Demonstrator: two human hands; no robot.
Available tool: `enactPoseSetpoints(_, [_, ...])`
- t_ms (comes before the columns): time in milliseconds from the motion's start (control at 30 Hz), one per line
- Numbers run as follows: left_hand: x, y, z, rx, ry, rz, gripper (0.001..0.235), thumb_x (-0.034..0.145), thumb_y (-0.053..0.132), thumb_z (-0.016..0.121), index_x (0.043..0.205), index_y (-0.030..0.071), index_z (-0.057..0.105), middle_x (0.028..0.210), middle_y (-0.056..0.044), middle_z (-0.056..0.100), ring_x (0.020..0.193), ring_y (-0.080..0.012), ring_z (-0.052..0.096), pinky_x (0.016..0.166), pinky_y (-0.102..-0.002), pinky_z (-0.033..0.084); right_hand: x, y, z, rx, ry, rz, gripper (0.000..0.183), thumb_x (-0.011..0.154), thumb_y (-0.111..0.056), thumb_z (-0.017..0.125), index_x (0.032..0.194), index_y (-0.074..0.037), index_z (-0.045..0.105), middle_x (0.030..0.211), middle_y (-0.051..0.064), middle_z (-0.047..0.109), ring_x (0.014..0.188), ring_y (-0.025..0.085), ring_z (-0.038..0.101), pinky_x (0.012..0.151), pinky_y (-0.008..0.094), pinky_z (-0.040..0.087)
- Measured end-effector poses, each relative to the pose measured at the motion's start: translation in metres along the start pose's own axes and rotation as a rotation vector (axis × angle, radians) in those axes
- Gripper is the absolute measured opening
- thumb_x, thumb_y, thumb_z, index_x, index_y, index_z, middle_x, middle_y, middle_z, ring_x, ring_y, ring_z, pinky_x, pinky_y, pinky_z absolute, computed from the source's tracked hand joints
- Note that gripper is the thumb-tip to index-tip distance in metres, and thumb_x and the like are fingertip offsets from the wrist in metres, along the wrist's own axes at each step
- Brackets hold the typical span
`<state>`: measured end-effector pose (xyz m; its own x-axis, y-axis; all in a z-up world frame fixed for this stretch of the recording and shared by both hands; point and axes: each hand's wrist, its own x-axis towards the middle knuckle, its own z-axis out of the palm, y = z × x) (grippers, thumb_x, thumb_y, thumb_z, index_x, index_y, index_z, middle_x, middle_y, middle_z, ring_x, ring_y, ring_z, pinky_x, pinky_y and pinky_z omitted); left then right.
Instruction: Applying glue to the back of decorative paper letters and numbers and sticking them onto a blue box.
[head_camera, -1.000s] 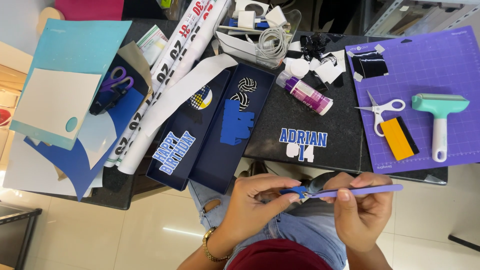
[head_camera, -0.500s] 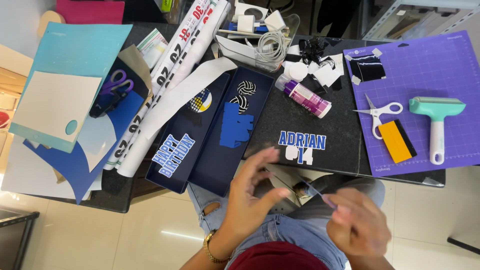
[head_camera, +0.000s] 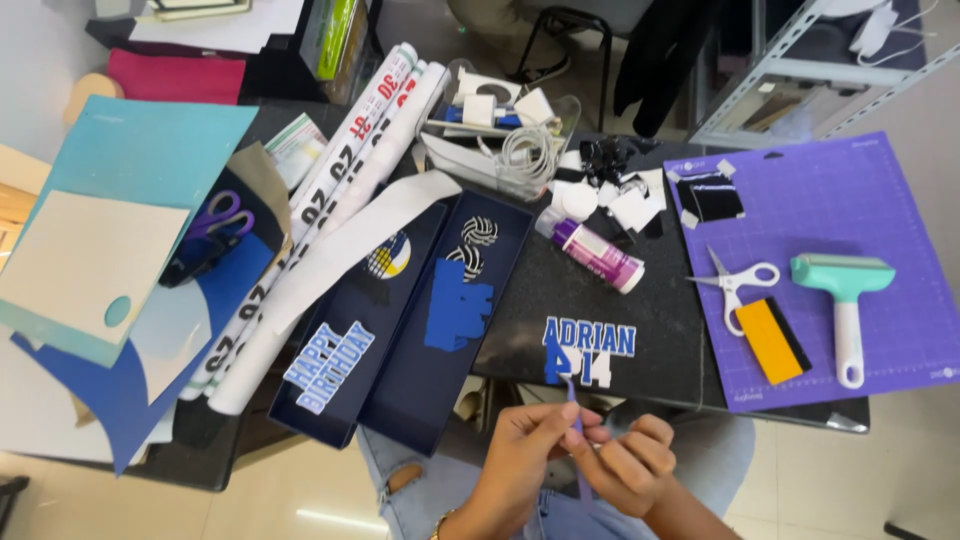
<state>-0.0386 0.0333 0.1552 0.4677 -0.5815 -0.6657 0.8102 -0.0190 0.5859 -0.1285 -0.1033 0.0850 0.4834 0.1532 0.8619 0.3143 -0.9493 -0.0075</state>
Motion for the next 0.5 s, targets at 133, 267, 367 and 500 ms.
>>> enactPoseSetpoints(133, [0.059,0.008,-0.012,0.126,0.104,0.328,0.029,0.096,0.012,0.058,0.078,0.001,0.079,0.080,-0.012,0.081,0.078,-0.0175,0.076,0.081,-0.030,0.060,-0.026,0.034,0.033,-0.053,-0.065,0.099,0.017,0.089,-0.016,0.082,0.101,-0.027,0.078,0.100,-0.001,0.049,0.084,0.018,0.048,0.071,0.039,0.043])
enactPoseSetpoints(267, [0.119,0.038,-0.010,0.378,0.239,0.656,0.028,0.102,0.019,0.056,0.084,0.008,0.076,0.092,-0.009,0.082,0.096,-0.0213,0.076,0.096,-0.037,0.056,-0.027,0.102,0.065,-0.063,-0.257,0.673,0.058,0.082,-0.030,0.084,0.129,-0.006,0.060,0.125,0.015,0.057,0.117,0.036,0.052,0.099,0.053,0.037])
enactPoseSetpoints(367, [0.161,0.065,0.007,0.488,0.250,1.002,0.019,0.104,0.015,0.058,0.101,0.006,0.075,0.095,-0.014,0.080,0.104,-0.0288,0.075,0.097,-0.040,0.055,-0.002,0.130,0.087,-0.070,-0.419,0.835,0.082,0.074,-0.029,0.091,0.144,-0.006,0.055,0.132,0.018,0.057,0.126,0.042,0.045,0.101,0.057,0.032])
enactPoseSetpoints(500, [0.205,0.084,0.021,0.722,0.175,1.149,0.017,0.103,0.012,0.061,0.096,0.004,0.074,0.108,-0.014,0.078,0.110,-0.0324,0.072,0.109,-0.043,0.048,-0.023,0.149,0.104,-0.158,-0.524,0.831,0.062,0.073,-0.029,0.090,0.130,-0.015,0.069,0.117,0.004,0.069,0.126,0.029,0.051,0.102,0.049,0.034])
